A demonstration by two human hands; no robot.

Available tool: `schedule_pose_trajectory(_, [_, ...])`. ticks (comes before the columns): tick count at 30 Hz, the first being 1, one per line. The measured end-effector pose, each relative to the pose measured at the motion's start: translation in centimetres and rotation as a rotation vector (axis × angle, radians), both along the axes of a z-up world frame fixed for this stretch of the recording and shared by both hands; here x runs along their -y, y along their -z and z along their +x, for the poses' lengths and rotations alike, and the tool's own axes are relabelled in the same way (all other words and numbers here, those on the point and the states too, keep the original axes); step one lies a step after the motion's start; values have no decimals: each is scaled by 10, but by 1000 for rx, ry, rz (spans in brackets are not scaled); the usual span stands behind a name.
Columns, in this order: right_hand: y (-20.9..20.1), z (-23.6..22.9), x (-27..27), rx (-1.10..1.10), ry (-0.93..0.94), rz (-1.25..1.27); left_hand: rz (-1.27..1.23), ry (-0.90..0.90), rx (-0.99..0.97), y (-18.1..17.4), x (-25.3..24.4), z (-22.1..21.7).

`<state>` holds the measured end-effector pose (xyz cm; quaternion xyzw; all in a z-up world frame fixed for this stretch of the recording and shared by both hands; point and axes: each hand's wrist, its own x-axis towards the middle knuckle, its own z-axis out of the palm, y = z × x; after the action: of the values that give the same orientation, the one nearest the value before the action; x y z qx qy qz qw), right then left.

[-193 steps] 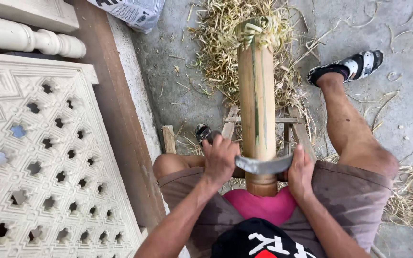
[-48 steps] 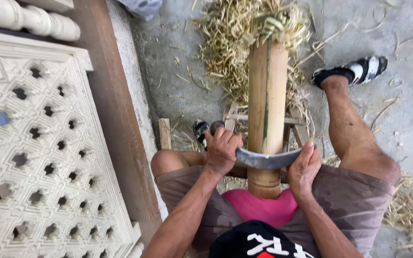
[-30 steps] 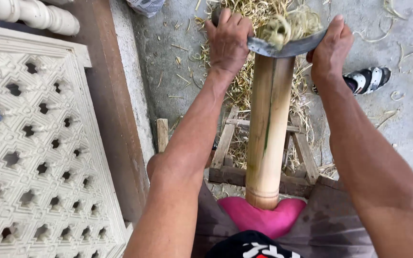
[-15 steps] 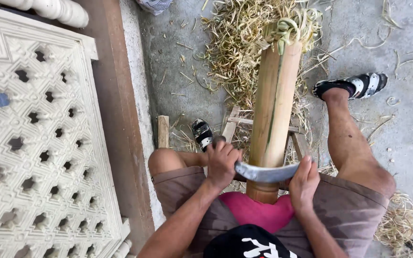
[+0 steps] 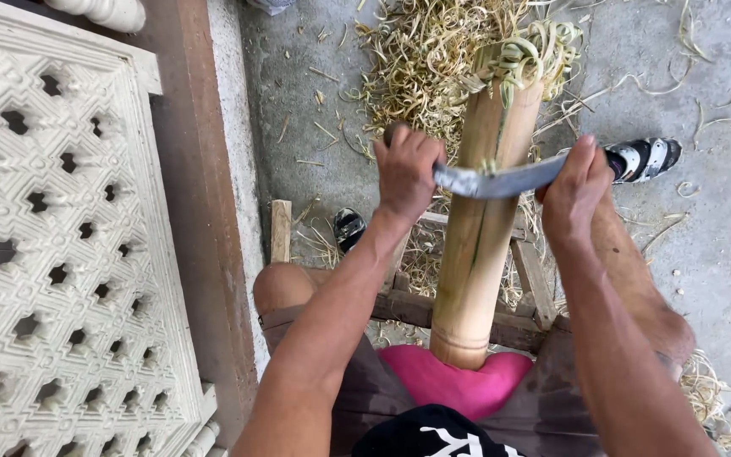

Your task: The recorder uses a curved blade to shave the outer layer off a bamboo pole while holding it between their legs.

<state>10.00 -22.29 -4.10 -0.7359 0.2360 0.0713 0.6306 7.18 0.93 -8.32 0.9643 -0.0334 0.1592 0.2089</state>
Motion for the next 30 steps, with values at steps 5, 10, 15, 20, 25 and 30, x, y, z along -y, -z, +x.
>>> schedule_pose_trajectory(5, [6, 64, 6, 3, -117, -16, 54, -15, 34, 5, -3, 74])
schedule_pose_trajectory(10, [62, 128, 16, 205, -72, 165, 120, -17, 102, 5, -6, 129])
schedule_pose_trajectory(15, [15, 76, 11, 78, -94, 171, 34, 5, 4, -37, -2, 77])
schedule_pose_trajectory(20, [-30, -77, 3, -98, -20, 114, -87, 63, -48, -22, 1, -81])
schedule_pose_trajectory(25, [-29, -204, 7, -258, 40, -92, -145, 110, -276, -60, 0, -186])
schedule_pose_trajectory(30, [-33, -182, 0, -244, 80, -20, -122, 101, -234, -43, 0, -159])
